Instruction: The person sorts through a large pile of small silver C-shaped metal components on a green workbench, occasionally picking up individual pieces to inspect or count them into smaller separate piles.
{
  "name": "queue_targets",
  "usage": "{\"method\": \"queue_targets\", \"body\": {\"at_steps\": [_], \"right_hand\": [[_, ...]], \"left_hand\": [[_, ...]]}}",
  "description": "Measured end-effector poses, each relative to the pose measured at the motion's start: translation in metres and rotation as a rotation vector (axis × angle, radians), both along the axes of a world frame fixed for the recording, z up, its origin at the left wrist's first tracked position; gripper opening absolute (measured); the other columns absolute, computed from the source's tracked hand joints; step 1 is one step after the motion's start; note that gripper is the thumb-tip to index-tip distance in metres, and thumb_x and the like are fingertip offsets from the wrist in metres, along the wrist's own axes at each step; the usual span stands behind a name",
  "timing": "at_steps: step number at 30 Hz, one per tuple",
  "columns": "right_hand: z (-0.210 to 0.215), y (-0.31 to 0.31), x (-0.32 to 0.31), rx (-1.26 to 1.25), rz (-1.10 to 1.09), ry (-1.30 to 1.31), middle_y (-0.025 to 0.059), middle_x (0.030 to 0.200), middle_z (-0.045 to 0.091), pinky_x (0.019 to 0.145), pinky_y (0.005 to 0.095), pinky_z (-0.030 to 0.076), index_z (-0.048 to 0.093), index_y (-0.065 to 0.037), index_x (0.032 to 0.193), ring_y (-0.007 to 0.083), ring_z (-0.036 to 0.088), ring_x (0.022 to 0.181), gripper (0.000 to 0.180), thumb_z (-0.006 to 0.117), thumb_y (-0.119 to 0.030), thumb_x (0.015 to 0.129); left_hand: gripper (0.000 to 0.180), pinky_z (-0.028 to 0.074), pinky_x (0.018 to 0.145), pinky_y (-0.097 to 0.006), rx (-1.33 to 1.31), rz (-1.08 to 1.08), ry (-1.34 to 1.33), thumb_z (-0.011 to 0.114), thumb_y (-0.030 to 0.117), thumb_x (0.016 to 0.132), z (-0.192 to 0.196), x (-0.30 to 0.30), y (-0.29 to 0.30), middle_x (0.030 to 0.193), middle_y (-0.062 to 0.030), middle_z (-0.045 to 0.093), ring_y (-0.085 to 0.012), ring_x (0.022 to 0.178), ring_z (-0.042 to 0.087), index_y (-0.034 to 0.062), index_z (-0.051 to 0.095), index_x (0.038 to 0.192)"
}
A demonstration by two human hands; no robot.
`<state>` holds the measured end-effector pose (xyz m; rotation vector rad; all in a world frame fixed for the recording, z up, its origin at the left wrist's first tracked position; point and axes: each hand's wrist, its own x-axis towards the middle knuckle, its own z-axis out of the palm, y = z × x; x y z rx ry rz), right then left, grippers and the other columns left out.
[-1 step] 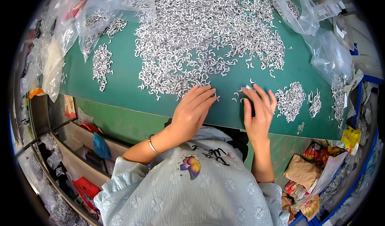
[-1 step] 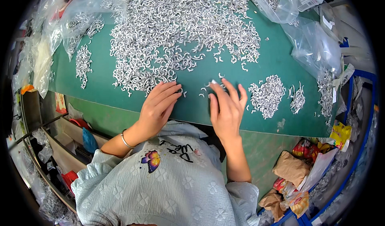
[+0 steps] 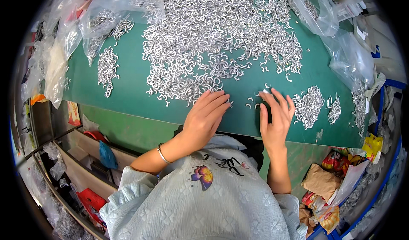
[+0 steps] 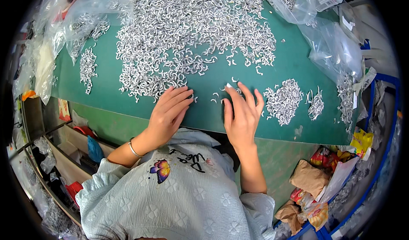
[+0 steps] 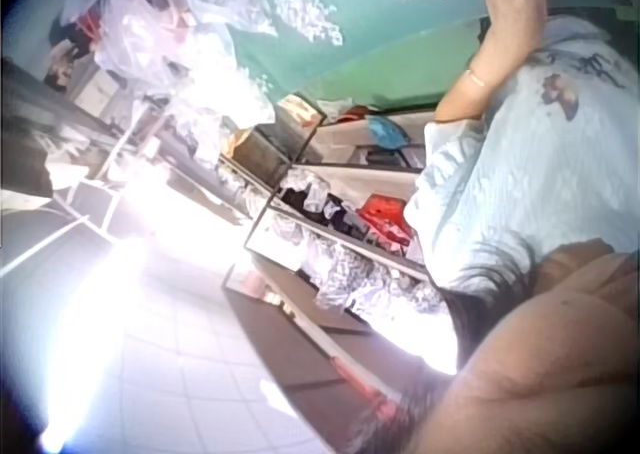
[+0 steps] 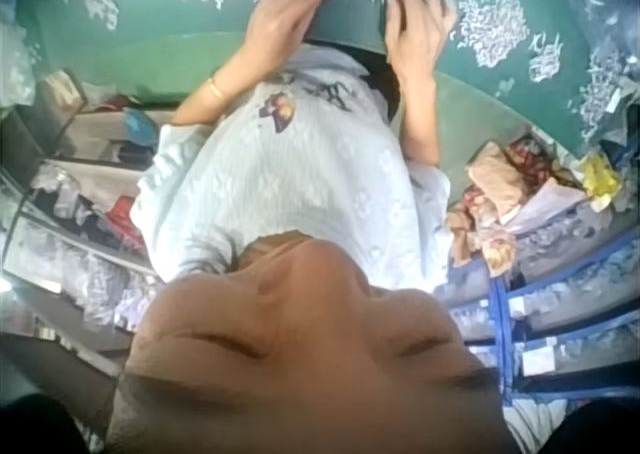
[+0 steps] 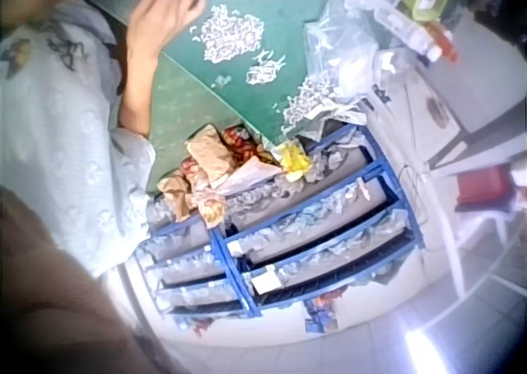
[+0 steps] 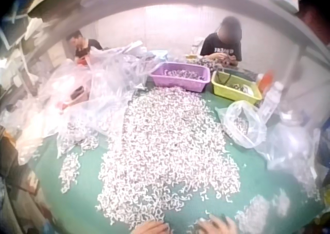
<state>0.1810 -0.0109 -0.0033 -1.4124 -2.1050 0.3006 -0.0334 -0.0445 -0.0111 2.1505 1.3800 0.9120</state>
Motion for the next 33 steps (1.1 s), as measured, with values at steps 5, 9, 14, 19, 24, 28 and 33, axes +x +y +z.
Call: {"method": "queue_targets", "body": {"at_steps": [5,9,14,19,24,28,33], "right_hand": [[0.000,-0.005,-0.008,-0.004,0.077,0.047,0.0083,0.098,0.071,0.105,0.0520,0.032,0.068,-0.002,0.105,0.0278,0.061,0.113,0.020,0.066,-0.002,0.085],[-0.001,-0.004,-0.002,0.013,0.019,0.067,0.0079,0.097,0.071,0.105,0.0523,0.032,0.065,0.000,0.111,0.0299,0.061,0.113,0.026,0.066,-0.003,0.085],[0.000,-0.014,-0.013,-0.038,0.134,0.065,0.0085,0.104,0.071,0.105,0.0524,0.033,0.063,0.002,0.115,0.0299,0.060,0.115,0.030,0.066,-0.004,0.085],[0.002,-0.014,-0.011,-0.025,0.114,0.084,0.0087,0.112,0.069,0.105,0.0522,0.034,0.065,0.000,0.113,0.0300,0.058,0.119,0.030,0.066,-0.003,0.084],[-0.001,-0.020,-0.025,-0.078,0.237,0.095,0.0087,0.109,0.069,0.105,0.0532,0.033,0.064,-0.001,0.114,0.0313,0.055,0.123,0.031,0.067,-0.004,0.083],[0.002,-0.024,-0.013,-0.079,0.183,0.030,0.0082,0.102,0.070,0.104,0.0539,0.032,0.064,-0.001,0.113,0.0311,0.056,0.122,0.030,0.067,-0.004,0.083],[0.008,-0.025,-0.015,-0.116,0.159,0.103,0.0087,0.101,0.071,0.104,0.0517,0.034,0.066,0.000,0.111,0.0314,0.057,0.120,0.026,0.065,-0.002,0.085]], "left_hand": [[0.035,0.037,0.090,-0.041,0.024,0.210,0.062,0.073,0.000,0.075,0.008,0.007,-0.002,0.113,-0.0074,0.061,-0.0276,0.101,0.055,0.0068,0.068,0.109],[0.035,0.033,0.079,-0.038,0.005,0.267,0.082,0.074,0.003,0.075,0.004,0.007,-0.004,0.103,-0.0050,0.056,-0.0243,0.088,0.049,0.0088,0.068,0.109],[0.034,0.033,0.077,-0.037,-0.042,0.203,0.053,0.074,0.003,0.076,0.002,0.014,-0.007,0.101,-0.0050,0.056,-0.0230,0.088,0.048,0.0088,0.068,0.109],[0.034,0.033,0.078,-0.037,-0.046,0.205,0.052,0.073,0.003,0.076,0.005,0.012,-0.007,0.103,-0.0052,0.056,-0.0238,0.089,0.048,0.0101,0.069,0.109],[0.035,0.033,0.080,-0.038,0.001,0.205,0.143,0.072,0.003,0.077,0.004,0.009,-0.002,0.106,-0.0055,0.055,-0.0245,0.093,0.048,0.0127,0.070,0.111],[0.037,0.033,0.081,-0.038,0.024,0.252,0.160,0.073,0.003,0.076,0.006,-0.002,0.002,0.106,-0.0052,0.055,-0.0244,0.093,0.048,0.0130,0.070,0.112],[0.037,0.035,0.083,-0.040,0.010,0.159,0.100,0.074,0.007,0.075,0.008,0.009,-0.005,0.109,-0.0053,0.056,-0.0256,0.099,0.049,0.0123,0.069,0.112]]}}
